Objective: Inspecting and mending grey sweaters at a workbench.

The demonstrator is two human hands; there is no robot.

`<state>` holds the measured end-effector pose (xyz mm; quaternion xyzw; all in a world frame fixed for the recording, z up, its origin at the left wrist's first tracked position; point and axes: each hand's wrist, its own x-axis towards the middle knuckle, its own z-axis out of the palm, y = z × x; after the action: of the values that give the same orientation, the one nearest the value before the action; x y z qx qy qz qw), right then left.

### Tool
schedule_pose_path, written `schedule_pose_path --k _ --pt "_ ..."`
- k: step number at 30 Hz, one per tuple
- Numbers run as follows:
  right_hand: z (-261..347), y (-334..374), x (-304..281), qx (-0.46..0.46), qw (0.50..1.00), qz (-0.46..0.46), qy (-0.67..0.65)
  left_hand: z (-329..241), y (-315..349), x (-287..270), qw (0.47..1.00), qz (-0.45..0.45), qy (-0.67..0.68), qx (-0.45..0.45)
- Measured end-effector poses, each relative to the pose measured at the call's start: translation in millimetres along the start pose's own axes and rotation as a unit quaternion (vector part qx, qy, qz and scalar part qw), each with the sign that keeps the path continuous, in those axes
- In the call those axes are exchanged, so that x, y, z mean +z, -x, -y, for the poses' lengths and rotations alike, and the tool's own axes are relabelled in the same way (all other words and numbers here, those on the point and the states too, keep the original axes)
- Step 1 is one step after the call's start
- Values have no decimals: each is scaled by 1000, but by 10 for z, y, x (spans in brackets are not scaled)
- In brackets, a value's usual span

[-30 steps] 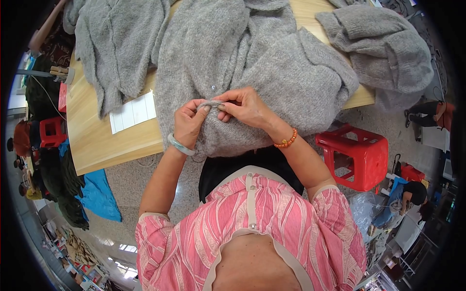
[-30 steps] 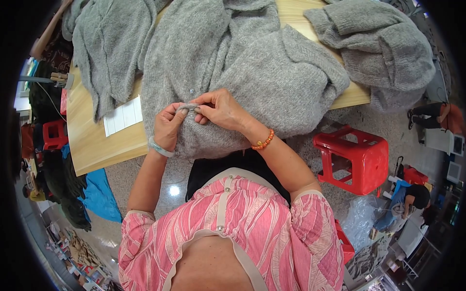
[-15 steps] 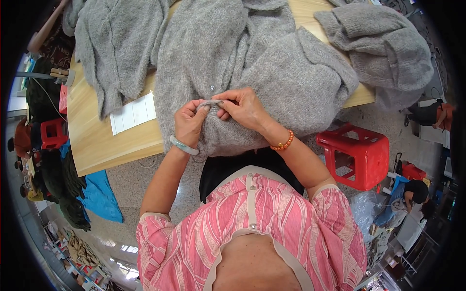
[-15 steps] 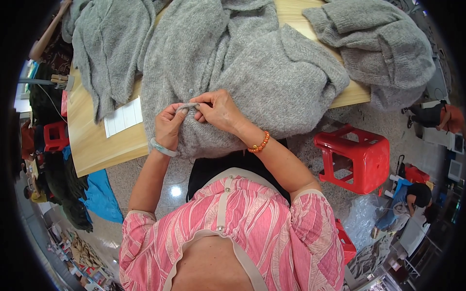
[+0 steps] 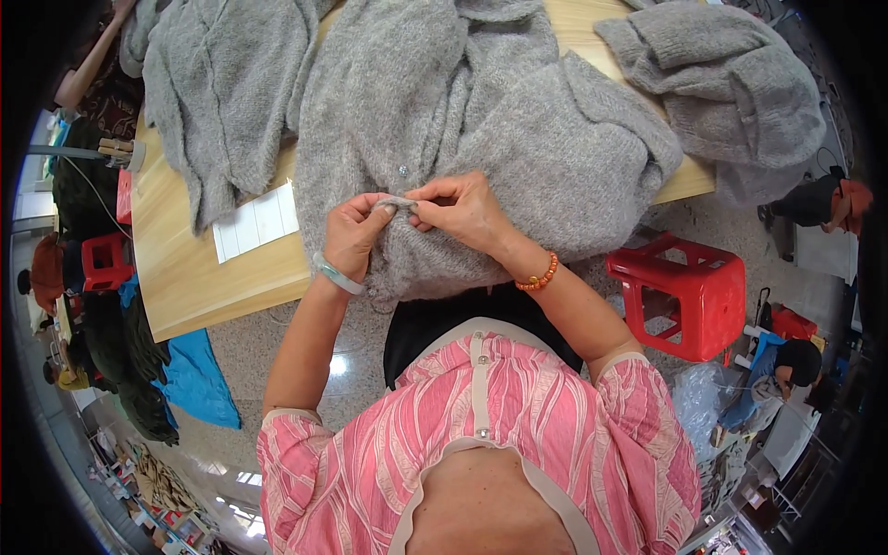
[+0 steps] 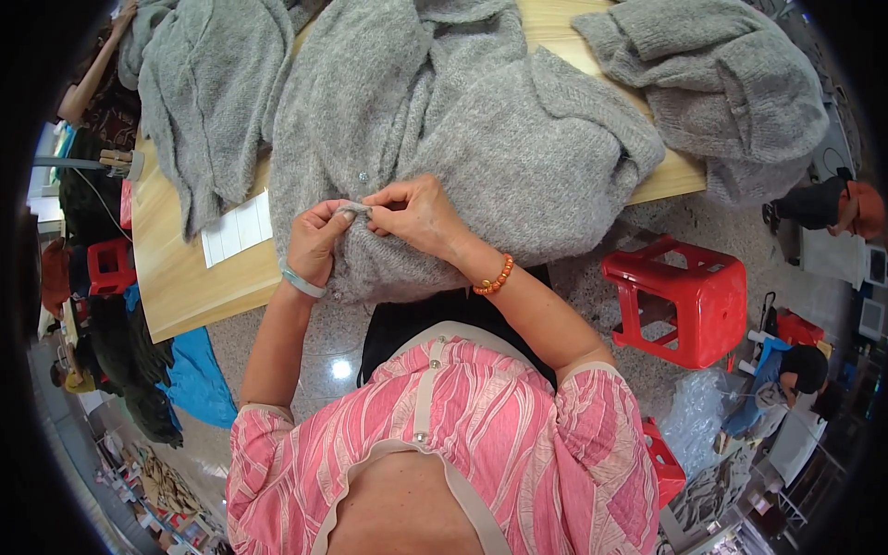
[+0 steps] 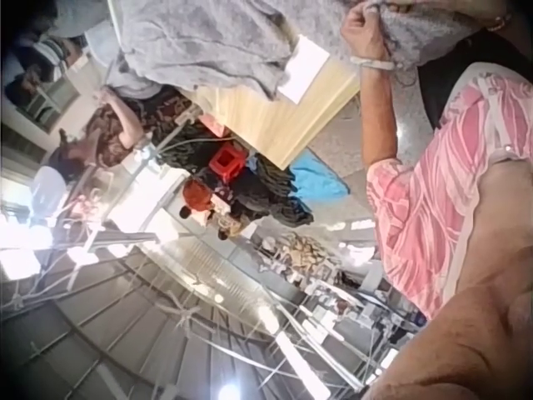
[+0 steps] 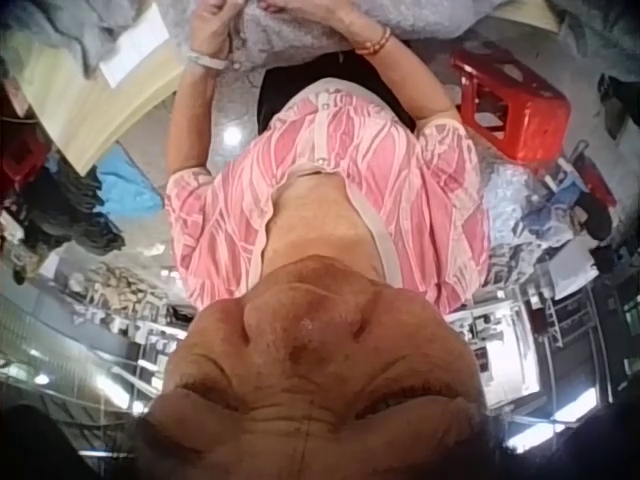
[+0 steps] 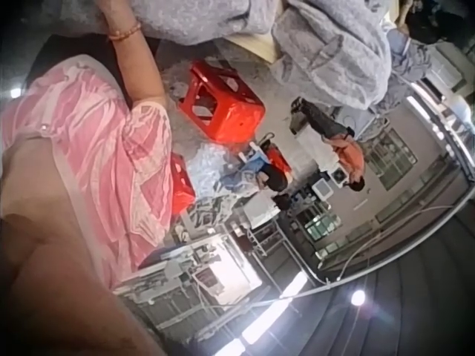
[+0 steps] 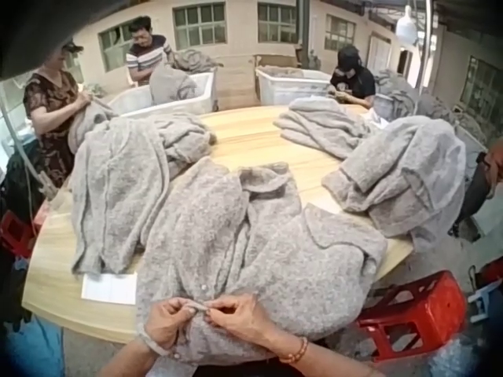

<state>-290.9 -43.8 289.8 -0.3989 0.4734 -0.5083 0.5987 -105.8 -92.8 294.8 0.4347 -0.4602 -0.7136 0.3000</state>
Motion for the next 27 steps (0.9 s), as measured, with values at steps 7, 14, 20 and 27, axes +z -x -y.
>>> schedule_pose_path --k 7,14,20,27 --pt "-37 32 26 -66 989 -29 127 -55 6 -12 999 19 -12 -23" --pt "10 69 95 -139 973 -75 165 -40 33 29 999 1 -26 -28" --pt "6 14 28 -38 996 -23 78 9 88 52 1000 5 12 2" --pt "2 18 -8 4 999 13 -37 -21 71 -12 1000 20 -9 -14"
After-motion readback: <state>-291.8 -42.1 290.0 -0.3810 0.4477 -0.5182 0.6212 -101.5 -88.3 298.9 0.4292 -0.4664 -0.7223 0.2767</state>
